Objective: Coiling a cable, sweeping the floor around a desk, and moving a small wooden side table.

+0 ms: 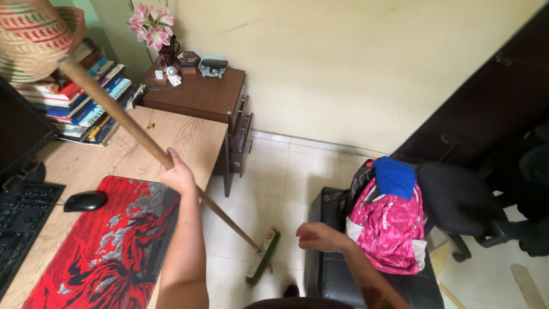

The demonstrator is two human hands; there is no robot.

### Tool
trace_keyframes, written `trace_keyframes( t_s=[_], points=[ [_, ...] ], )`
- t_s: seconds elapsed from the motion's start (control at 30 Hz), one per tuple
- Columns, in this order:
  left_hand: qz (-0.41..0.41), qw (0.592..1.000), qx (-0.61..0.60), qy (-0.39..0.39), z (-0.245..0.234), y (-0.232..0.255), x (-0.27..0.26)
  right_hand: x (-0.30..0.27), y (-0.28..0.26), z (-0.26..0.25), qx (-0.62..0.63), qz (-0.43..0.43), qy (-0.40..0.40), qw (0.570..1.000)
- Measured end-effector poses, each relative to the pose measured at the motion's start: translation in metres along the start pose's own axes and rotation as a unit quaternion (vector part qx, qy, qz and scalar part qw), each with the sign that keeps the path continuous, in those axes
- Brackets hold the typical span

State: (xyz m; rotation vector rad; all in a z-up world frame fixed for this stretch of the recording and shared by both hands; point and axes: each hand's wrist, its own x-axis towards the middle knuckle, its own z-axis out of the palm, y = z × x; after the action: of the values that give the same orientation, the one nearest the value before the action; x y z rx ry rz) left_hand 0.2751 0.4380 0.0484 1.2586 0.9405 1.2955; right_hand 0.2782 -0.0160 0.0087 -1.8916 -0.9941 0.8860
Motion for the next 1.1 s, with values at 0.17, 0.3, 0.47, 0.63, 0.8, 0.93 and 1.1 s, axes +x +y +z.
trace_keyframes(
  t_s=[0.17, 0.3, 0.47, 0.63, 0.8, 0.93, 1.1],
  points=[
    [0.069, 0.994, 0.048, 0.069, 0.003, -0.045, 0.016, 0.01, 0.05, -0.051, -0.04, 0.011, -0.01, 0.999],
    [0.136, 0.975, 0.112, 0.138, -0.003, -0.084, 0.022, 0.025, 0.079, -0.11, -0.06, 0.013, -0.006, 0.998],
    [0.151, 0.951, 0.177, 0.203, -0.009, -0.126, 0.001, 0.052, 0.13, -0.173, -0.051, 0.004, 0.003, 0.999],
    [0.206, 0.88, 0.34, 0.259, 0.007, -0.118, -0.045, 0.103, 0.158, -0.217, 0.044, 0.029, 0.001, 0.999],
    [0.417, 0.776, 0.452, 0.143, 0.067, -0.162, -0.066, 0.172, 0.154, -0.269, 0.075, 0.02, -0.033, 0.996],
    [0.423, 0.801, 0.424, -0.017, 0.147, -0.194, -0.059, 0.258, 0.164, -0.332, 0.088, 0.023, -0.044, 0.995],
    [0.362, 0.866, 0.34, -0.06, 0.286, -0.209, 0.001, 0.404, 0.18, -0.41, 0.105, 0.025, -0.052, 0.993]
  ],
)
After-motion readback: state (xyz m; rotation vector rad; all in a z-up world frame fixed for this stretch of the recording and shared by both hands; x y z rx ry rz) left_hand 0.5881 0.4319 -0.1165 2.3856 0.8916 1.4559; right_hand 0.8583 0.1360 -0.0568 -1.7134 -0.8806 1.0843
